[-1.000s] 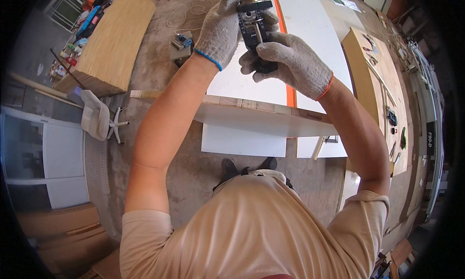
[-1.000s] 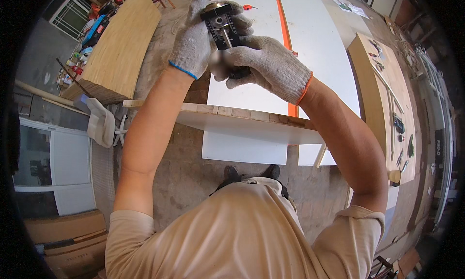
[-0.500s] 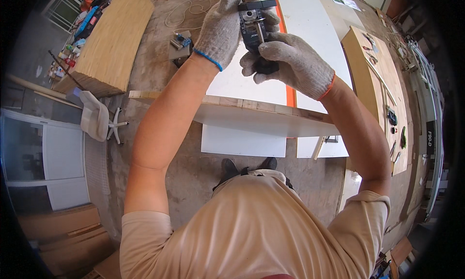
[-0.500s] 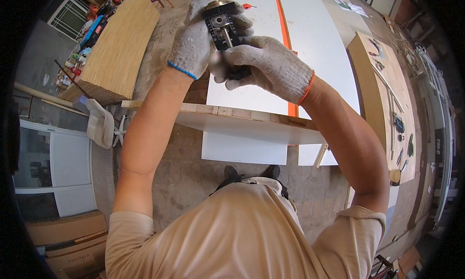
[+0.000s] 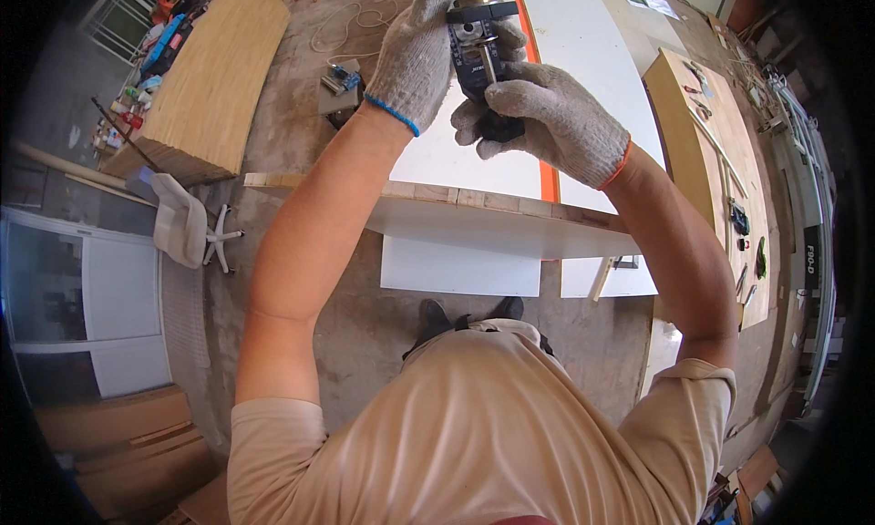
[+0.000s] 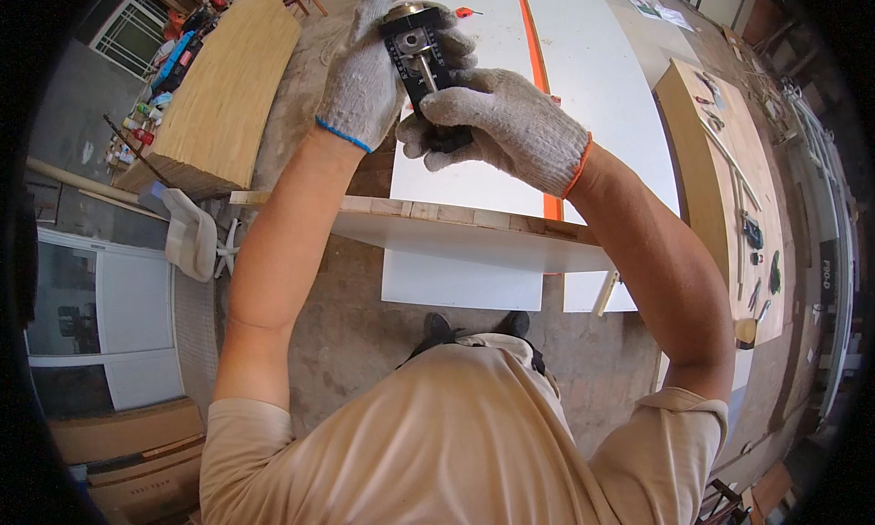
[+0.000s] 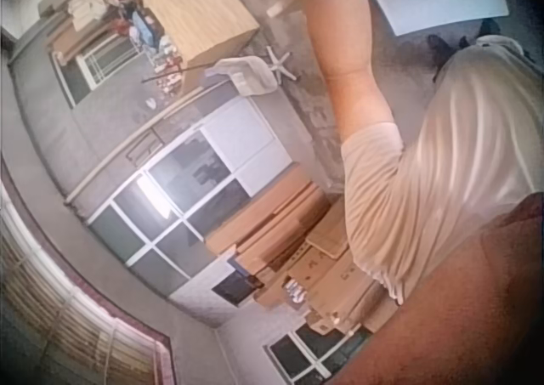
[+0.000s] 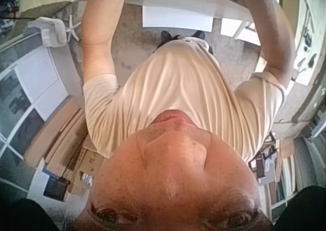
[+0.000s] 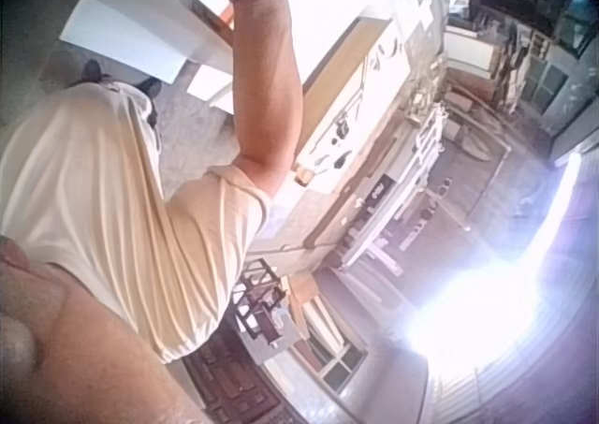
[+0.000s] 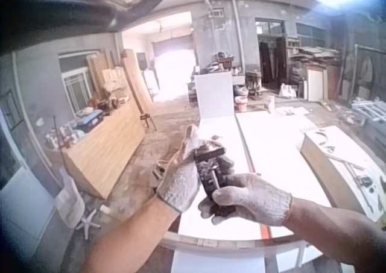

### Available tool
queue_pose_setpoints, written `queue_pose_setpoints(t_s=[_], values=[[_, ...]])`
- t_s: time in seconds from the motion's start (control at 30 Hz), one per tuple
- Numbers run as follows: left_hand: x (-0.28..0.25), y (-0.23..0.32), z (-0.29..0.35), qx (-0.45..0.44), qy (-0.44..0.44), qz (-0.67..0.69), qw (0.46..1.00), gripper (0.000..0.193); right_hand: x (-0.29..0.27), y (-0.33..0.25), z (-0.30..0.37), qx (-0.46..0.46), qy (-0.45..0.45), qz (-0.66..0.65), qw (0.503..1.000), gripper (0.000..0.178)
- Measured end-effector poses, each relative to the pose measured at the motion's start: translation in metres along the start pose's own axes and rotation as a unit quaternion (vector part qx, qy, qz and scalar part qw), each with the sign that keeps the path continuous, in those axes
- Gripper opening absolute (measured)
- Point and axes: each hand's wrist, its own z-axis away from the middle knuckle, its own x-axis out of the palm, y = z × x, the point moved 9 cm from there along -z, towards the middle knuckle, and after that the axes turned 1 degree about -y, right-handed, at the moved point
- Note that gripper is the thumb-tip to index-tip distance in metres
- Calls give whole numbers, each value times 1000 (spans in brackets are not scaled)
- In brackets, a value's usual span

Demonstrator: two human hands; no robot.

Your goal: The person uses a square ruler and a pen to mark a line on a white cabinet panel. Then they use a hole saw drill bit to drill a hole at the marked location.

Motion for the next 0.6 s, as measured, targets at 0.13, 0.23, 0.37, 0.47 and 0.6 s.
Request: queue_pose_setpoints(t_s=[0.13,0.23,0.37,0.47,0.6], values=[[0,2,-1,6,11,-5,1000,75,1,-2,0,-6,2,12,1000,59],[11,-5,-3,-61,-10,120,991,71,2,-1,1,6,0,49,999,70],[10,-6,-4,-57,-23,134,989,73,2,-1,1,1,3,34,999,67],[10,-7,-4,-54,-29,133,989,72,2,-2,1,-10,2,12,1000,62],[0,-7,-3,-35,-33,75,996,73,3,-1,2,0,0,38,999,67]])
